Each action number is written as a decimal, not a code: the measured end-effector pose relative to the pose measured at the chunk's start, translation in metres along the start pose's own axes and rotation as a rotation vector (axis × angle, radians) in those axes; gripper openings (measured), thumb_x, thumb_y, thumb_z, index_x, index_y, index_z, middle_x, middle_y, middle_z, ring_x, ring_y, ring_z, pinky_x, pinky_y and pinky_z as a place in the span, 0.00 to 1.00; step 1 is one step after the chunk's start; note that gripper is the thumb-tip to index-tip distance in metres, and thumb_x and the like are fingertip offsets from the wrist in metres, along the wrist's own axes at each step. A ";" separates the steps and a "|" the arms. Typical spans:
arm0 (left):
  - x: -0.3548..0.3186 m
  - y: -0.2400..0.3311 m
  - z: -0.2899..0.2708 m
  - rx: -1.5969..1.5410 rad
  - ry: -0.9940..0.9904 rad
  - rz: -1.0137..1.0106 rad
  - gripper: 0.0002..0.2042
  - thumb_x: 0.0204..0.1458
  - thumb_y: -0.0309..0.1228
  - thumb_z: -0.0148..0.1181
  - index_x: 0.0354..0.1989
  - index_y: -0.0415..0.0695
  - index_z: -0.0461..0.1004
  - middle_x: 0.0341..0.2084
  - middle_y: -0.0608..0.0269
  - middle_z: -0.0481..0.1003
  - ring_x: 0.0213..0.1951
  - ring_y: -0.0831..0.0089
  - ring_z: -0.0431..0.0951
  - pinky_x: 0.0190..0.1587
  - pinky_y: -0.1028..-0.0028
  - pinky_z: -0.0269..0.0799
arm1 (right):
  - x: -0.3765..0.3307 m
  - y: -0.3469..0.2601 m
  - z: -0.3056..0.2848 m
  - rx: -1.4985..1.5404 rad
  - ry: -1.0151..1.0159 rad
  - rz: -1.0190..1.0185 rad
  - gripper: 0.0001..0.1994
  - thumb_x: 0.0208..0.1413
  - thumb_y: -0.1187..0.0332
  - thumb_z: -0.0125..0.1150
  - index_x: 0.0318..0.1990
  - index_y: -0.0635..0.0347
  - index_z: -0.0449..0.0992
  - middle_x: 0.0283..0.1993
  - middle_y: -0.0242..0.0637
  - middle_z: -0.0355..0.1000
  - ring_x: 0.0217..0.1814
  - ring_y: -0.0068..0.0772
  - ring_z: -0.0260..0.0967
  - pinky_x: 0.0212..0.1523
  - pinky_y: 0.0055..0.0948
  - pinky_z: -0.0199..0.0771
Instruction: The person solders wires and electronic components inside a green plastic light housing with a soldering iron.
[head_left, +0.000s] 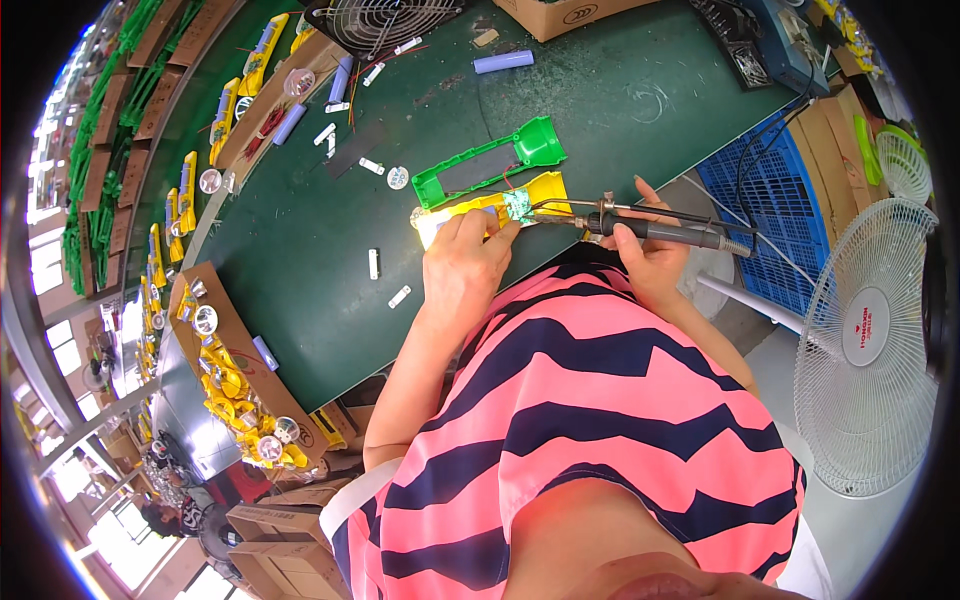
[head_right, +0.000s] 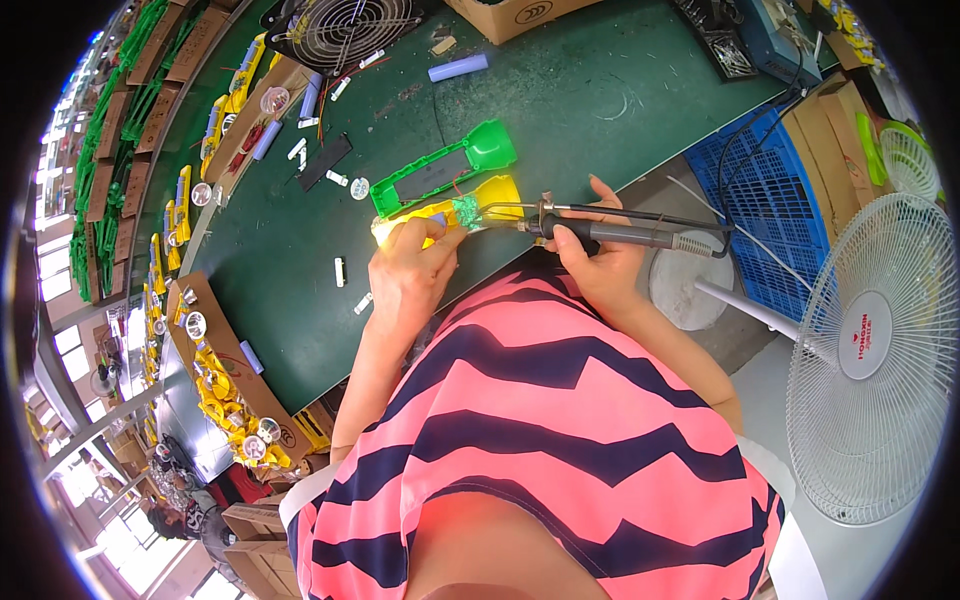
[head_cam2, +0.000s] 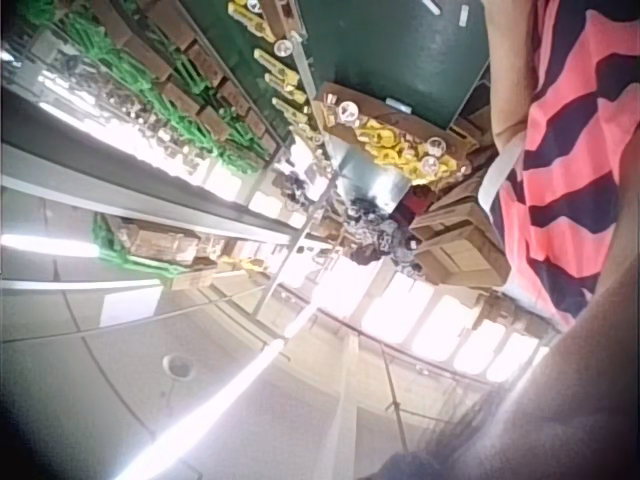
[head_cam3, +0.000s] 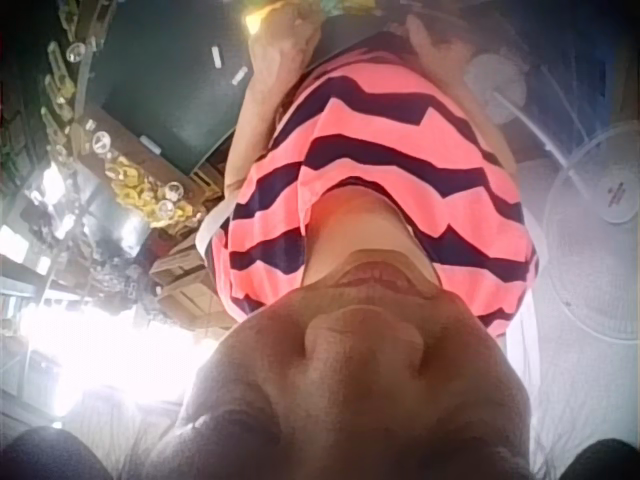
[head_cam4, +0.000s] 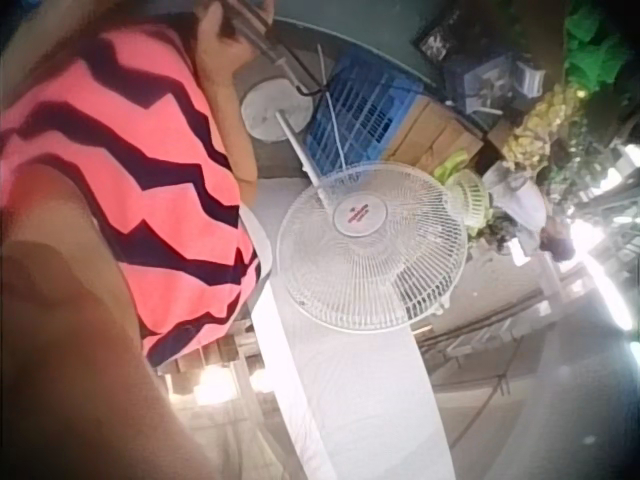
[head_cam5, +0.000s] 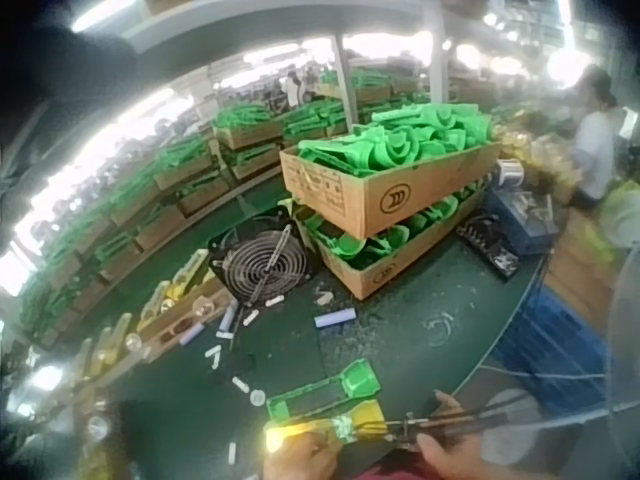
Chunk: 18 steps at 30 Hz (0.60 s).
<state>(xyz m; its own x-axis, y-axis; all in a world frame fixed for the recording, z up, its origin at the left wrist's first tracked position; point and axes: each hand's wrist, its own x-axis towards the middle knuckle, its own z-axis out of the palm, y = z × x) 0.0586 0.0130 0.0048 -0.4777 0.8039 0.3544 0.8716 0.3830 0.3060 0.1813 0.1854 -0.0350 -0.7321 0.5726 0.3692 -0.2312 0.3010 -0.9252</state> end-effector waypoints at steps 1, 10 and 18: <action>0.000 0.000 0.000 -0.012 0.005 -0.002 0.11 0.33 0.23 0.59 0.29 0.45 0.76 0.24 0.65 0.67 0.25 0.70 0.69 0.26 0.72 0.67 | 0.000 0.000 0.000 -0.013 -0.013 0.006 0.08 0.44 0.76 0.55 0.34 0.65 0.70 0.17 0.30 0.72 0.28 0.17 0.70 0.60 0.43 0.45; 0.000 -0.002 0.001 -0.035 0.019 -0.013 0.10 0.33 0.23 0.59 0.29 0.45 0.76 0.24 0.65 0.67 0.25 0.70 0.69 0.25 0.72 0.66 | -0.002 0.002 0.000 0.037 0.006 0.012 0.08 0.44 0.78 0.54 0.35 0.68 0.69 0.20 0.35 0.72 0.25 0.21 0.70 0.62 0.44 0.43; 0.001 -0.003 0.001 -0.037 0.012 -0.015 0.10 0.33 0.23 0.59 0.28 0.45 0.76 0.24 0.65 0.68 0.25 0.70 0.69 0.25 0.73 0.67 | -0.005 0.007 0.003 0.086 0.017 0.065 0.09 0.43 0.78 0.55 0.35 0.66 0.69 0.18 0.33 0.72 0.26 0.19 0.71 0.61 0.43 0.44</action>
<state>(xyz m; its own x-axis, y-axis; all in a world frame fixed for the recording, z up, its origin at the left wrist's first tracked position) 0.0560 0.0133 0.0034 -0.4922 0.7924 0.3604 0.8598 0.3778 0.3436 0.1815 0.1828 -0.0437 -0.7363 0.6018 0.3093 -0.2386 0.1968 -0.9510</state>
